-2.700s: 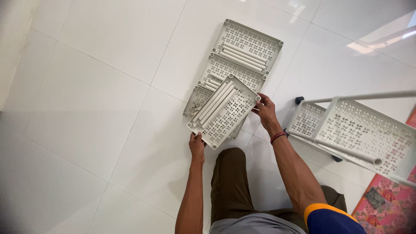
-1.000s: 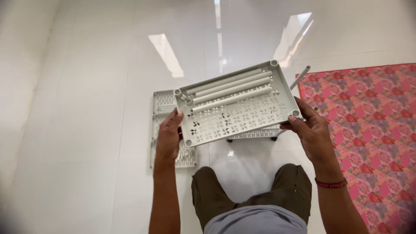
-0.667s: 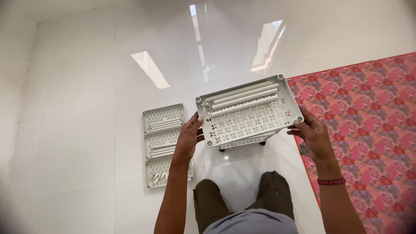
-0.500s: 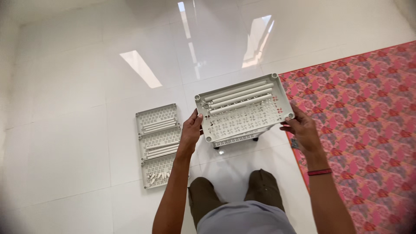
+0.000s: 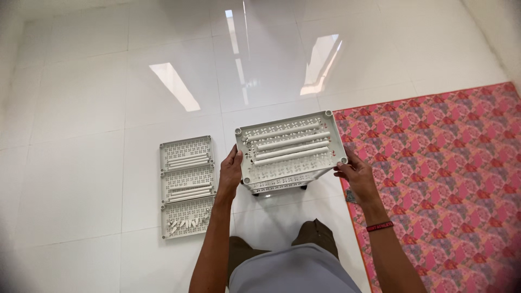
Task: The person assembles a white plastic shelving unit by inserting vertical poles into the perforated shelves and securing them with small plastic connectors. They handle multiple shelves and poles, aligning and snapping parts together on a tiled floor.
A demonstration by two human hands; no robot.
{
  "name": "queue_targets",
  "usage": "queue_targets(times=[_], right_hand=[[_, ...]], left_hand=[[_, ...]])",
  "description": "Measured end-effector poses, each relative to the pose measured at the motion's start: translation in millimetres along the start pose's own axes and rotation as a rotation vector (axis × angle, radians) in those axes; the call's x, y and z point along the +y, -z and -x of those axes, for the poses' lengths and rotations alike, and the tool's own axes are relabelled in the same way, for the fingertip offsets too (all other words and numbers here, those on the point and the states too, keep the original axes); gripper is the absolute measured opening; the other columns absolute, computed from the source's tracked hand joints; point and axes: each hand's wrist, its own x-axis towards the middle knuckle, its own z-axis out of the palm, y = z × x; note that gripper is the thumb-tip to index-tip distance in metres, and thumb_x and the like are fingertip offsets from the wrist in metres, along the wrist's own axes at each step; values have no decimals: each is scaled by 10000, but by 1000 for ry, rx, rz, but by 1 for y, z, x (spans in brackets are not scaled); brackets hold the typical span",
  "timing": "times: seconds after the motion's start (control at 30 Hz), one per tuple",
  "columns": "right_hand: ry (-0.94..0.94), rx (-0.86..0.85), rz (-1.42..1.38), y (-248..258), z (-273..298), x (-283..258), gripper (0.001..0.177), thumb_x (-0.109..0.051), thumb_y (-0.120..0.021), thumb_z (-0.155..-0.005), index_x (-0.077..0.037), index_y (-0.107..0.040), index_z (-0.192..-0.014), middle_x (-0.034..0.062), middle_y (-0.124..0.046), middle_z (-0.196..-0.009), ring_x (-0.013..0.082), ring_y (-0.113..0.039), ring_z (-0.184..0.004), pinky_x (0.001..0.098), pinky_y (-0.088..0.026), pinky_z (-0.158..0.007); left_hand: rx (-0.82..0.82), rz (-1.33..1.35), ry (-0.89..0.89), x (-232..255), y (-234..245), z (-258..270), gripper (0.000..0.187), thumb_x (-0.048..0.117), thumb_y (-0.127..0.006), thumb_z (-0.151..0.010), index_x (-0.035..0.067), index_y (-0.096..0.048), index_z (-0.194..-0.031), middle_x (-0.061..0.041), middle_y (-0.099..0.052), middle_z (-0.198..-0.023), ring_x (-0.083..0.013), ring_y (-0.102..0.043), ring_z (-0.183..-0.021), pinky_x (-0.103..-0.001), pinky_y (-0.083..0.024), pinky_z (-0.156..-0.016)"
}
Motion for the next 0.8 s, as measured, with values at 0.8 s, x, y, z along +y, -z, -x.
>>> queue_targets(times=[0.8], right_hand=[[-60,118,-15,-6,-5,16,464,-24,-615,-973,-17,-601,-1437,95,-674,-1082,160,-668,-892,321,-594,-824]], left_hand=[[-37,-46,105,-13,8,-10,525,270,-502,-1060,90,-454,-1551,-31,-726,-1167,-89,-646,-1009,-276,-515,-907]])
